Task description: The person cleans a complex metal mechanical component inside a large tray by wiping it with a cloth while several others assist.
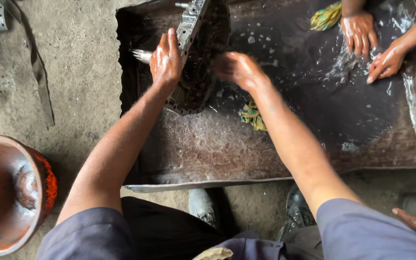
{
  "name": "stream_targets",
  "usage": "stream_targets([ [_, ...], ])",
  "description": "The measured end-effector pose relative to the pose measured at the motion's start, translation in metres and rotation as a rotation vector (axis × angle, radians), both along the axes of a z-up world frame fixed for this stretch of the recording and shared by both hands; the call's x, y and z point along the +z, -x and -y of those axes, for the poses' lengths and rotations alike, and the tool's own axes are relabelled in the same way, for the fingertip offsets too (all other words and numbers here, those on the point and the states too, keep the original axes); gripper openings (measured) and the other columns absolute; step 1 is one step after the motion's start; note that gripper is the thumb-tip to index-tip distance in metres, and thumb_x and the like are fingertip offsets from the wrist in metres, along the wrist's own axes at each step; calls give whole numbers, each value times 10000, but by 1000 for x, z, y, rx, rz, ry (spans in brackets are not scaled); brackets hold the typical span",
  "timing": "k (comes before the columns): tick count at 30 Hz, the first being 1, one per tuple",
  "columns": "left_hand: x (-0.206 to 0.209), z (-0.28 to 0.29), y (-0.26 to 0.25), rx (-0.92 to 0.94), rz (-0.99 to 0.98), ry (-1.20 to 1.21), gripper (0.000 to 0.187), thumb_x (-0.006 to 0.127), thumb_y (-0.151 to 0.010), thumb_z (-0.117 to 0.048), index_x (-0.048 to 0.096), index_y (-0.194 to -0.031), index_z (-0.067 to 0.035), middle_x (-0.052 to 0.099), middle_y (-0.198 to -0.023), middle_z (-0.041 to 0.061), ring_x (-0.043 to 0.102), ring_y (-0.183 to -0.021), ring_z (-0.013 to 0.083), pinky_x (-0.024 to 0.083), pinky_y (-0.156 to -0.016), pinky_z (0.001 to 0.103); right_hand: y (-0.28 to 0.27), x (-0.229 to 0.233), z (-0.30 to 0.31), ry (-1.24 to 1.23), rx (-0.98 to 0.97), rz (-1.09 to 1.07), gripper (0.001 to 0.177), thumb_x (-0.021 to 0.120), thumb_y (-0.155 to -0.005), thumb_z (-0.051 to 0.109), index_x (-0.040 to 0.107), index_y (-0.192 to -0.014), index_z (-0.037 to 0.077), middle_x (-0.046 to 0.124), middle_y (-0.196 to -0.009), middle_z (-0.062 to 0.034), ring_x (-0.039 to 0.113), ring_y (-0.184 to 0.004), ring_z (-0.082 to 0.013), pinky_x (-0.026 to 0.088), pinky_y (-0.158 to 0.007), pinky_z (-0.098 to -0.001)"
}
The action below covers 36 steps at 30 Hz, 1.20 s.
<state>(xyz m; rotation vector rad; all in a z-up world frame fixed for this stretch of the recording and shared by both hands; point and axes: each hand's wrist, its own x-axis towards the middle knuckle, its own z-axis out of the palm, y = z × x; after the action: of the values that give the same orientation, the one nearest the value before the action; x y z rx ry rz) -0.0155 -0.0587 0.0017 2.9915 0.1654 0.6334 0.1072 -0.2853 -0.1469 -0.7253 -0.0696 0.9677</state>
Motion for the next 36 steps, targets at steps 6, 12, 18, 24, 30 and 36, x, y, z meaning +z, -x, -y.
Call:
stream_targets([
  [6, 4, 3, 0, 50, -9, 214, 375, 542, -1080, -225, 497, -1389, -17, 667, -1184, 236, 685, -963, 446, 540, -813, 526, 17, 61, -4, 225, -194, 159, 274, 668, -935, 228, 707, -1091, 6, 754, -929, -114, 742, -807, -224, 631, -741, -380],
  [12, 14, 11, -2, 77, 40, 264, 541, 292, -1115, -388, 570, -1327, 25, 682, -1109, 297, 654, -934, 510, 492, -802, 586, -20, -63, 112, 766, -724, -102, 133, 691, -855, 148, 706, -949, 56, 734, -816, -62, 707, -654, -189, 583, -589, -356],
  [18, 44, 31, 0, 309, -92, 599, 653, 263, -1056, -556, 655, -1163, -44, 723, -986, 255, 679, -983, 468, 482, -861, 585, -44, -132, 216, 1335, -1314, -36, 209, 592, -805, 147, 787, -781, 76, 799, -847, -111, 742, -772, -228, 586, -760, -369],
  [24, 46, 32, 1, 314, -107, 572, 653, 267, -1053, -555, 648, -1179, -40, 721, -1020, 269, 666, -997, 483, 470, -885, 583, -57, -159, 174, 730, -965, -222, 299, 641, -973, 247, 626, -1151, 7, 708, -1130, -146, 727, -972, -249, 595, -872, -437],
  [30, 40, 28, -1, 280, -61, 546, 654, 273, -1060, -552, 641, -1207, -32, 710, -1057, 273, 642, -1017, 501, 458, -890, 578, -4, -63, 19, -258, -298, -20, 500, 738, -808, 172, 591, -1272, 60, 662, -1263, -86, 664, -1189, -252, 548, -1091, -472],
  [36, 44, 31, 2, 309, -87, 620, 671, 262, -1045, -574, 663, -1180, -54, 725, -1066, 259, 648, -1049, 488, 466, -910, 565, 35, 111, -53, 53, -102, 239, 332, 561, -986, 229, 648, -1207, -3, 740, -1051, -166, 735, -945, -265, 635, -864, -439],
])
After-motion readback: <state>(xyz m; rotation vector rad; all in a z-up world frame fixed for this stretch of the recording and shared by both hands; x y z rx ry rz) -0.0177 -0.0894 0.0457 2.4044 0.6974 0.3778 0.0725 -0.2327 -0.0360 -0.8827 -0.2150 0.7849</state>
